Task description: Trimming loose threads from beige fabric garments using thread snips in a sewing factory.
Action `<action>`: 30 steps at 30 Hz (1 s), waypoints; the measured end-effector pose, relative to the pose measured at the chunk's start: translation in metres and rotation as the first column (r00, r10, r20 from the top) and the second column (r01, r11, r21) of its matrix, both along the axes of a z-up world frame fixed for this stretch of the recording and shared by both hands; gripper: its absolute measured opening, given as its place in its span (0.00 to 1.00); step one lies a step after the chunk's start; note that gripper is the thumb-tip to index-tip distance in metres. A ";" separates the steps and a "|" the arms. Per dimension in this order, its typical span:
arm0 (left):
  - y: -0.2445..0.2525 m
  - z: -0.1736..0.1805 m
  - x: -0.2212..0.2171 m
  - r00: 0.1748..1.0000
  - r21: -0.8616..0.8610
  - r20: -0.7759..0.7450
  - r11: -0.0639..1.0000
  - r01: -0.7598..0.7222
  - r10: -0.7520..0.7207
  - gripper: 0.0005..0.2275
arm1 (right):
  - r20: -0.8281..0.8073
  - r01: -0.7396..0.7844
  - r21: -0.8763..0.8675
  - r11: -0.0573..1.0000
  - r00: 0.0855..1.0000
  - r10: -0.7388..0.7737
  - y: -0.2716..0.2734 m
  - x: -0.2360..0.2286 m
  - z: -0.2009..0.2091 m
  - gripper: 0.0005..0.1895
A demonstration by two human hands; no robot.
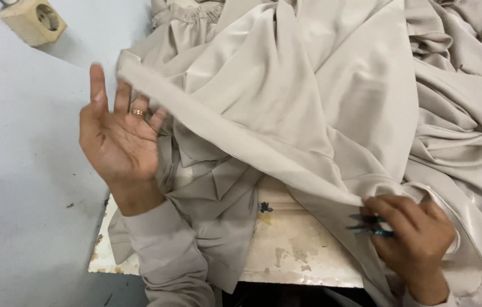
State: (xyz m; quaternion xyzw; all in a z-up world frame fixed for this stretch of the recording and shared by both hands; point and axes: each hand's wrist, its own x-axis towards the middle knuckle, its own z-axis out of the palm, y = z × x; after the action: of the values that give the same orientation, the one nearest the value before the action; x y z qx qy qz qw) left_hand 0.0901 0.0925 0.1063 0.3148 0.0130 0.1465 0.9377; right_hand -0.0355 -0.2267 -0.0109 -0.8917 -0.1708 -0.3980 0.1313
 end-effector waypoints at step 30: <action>-0.027 0.005 -0.026 0.914 0.905 0.401 0.133 -0.405 0.057 0.07 | 0.220 0.434 -0.063 0.899 0.884 -0.412 0.033 -0.021 -0.025 0.03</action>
State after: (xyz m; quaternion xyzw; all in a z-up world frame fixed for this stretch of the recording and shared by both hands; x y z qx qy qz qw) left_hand 0.0638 0.0654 0.1112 0.8108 -0.1627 0.3059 0.4718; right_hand -0.0563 -0.1933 -0.0354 -0.8685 -0.0063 -0.4949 -0.0261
